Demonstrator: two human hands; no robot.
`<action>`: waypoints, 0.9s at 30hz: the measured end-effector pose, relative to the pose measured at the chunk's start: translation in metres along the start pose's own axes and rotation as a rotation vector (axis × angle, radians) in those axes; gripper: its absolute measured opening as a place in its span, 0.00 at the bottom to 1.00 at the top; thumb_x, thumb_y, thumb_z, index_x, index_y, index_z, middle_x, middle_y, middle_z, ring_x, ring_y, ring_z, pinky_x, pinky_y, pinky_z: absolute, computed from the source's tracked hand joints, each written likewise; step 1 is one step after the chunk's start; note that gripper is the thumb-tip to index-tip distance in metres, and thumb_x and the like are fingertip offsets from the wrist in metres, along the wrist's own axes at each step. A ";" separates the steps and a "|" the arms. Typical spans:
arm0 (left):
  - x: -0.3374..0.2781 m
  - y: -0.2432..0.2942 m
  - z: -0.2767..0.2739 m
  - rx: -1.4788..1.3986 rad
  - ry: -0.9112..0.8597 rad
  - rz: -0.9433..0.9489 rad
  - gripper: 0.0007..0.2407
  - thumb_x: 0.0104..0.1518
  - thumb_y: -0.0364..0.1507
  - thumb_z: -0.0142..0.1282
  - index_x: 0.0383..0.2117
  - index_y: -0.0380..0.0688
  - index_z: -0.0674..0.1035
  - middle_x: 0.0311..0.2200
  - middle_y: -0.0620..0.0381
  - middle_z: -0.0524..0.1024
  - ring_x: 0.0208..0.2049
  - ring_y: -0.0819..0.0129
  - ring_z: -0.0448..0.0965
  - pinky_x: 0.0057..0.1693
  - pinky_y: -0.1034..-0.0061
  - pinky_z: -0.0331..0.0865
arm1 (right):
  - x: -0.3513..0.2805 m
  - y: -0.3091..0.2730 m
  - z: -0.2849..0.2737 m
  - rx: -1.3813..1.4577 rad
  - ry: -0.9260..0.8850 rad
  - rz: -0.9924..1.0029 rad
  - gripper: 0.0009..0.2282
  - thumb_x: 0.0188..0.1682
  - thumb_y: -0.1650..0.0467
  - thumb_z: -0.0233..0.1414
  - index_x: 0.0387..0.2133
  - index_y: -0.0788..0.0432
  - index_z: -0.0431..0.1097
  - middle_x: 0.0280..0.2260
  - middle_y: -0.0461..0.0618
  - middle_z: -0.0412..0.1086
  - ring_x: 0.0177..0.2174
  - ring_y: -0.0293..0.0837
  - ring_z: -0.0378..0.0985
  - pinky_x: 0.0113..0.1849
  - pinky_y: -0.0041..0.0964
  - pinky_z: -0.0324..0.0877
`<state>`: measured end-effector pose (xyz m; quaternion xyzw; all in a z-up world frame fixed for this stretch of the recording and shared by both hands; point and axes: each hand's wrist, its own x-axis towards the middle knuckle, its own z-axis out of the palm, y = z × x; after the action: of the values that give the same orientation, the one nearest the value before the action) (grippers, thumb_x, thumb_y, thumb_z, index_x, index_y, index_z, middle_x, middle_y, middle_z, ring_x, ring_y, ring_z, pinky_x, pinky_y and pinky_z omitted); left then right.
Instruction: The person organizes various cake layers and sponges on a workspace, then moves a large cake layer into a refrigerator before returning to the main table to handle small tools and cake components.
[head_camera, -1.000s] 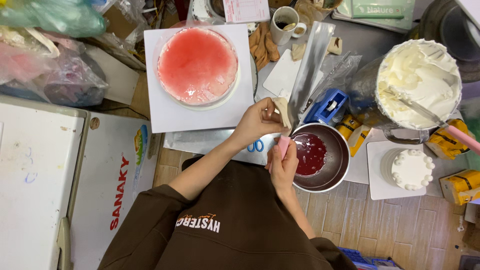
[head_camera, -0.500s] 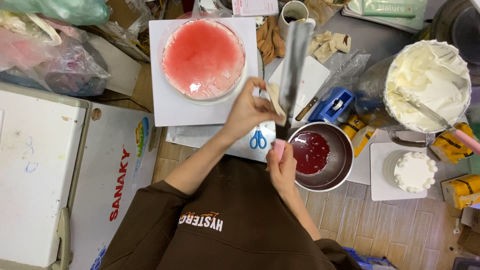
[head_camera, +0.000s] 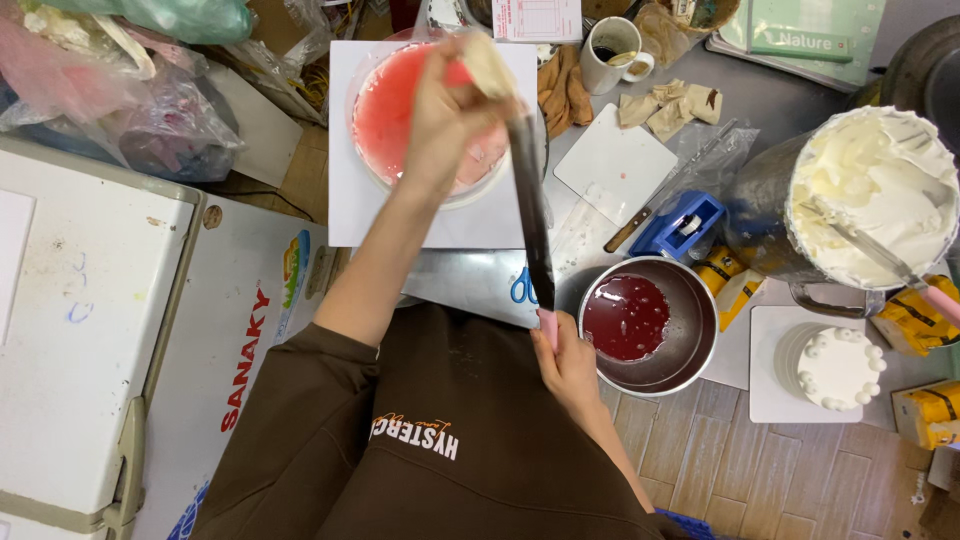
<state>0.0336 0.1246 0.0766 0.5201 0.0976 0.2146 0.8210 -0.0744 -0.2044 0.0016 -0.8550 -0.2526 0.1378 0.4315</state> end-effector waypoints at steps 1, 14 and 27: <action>0.011 0.007 -0.011 0.001 -0.001 -0.001 0.31 0.54 0.17 0.64 0.62 0.39 0.57 0.36 0.41 0.85 0.41 0.58 0.89 0.52 0.67 0.83 | -0.003 0.002 0.000 0.001 0.001 0.001 0.13 0.54 0.67 0.53 0.49 0.62 0.68 0.22 0.57 0.73 0.20 0.51 0.77 0.25 0.39 0.69; -0.065 -0.015 0.021 0.126 -0.403 -0.220 0.20 0.55 0.16 0.62 0.53 0.36 0.69 0.42 0.46 0.84 0.44 0.63 0.86 0.50 0.71 0.81 | 0.040 -0.013 -0.020 0.884 0.156 -0.104 0.10 0.59 0.70 0.49 0.48 0.58 0.54 0.28 0.48 0.67 0.17 0.34 0.64 0.19 0.26 0.59; -0.116 -0.020 0.052 0.115 -0.271 -0.154 0.30 0.50 0.18 0.67 0.58 0.40 0.63 0.29 0.52 0.81 0.35 0.73 0.83 0.49 0.81 0.74 | 0.048 -0.041 -0.005 0.394 0.146 0.110 0.11 0.56 0.70 0.52 0.46 0.63 0.59 0.18 0.43 0.67 0.15 0.31 0.67 0.18 0.27 0.62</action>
<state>-0.0441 0.0225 0.0747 0.5812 0.0376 0.0728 0.8096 -0.0455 -0.1608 0.0372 -0.7744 -0.1418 0.1454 0.5992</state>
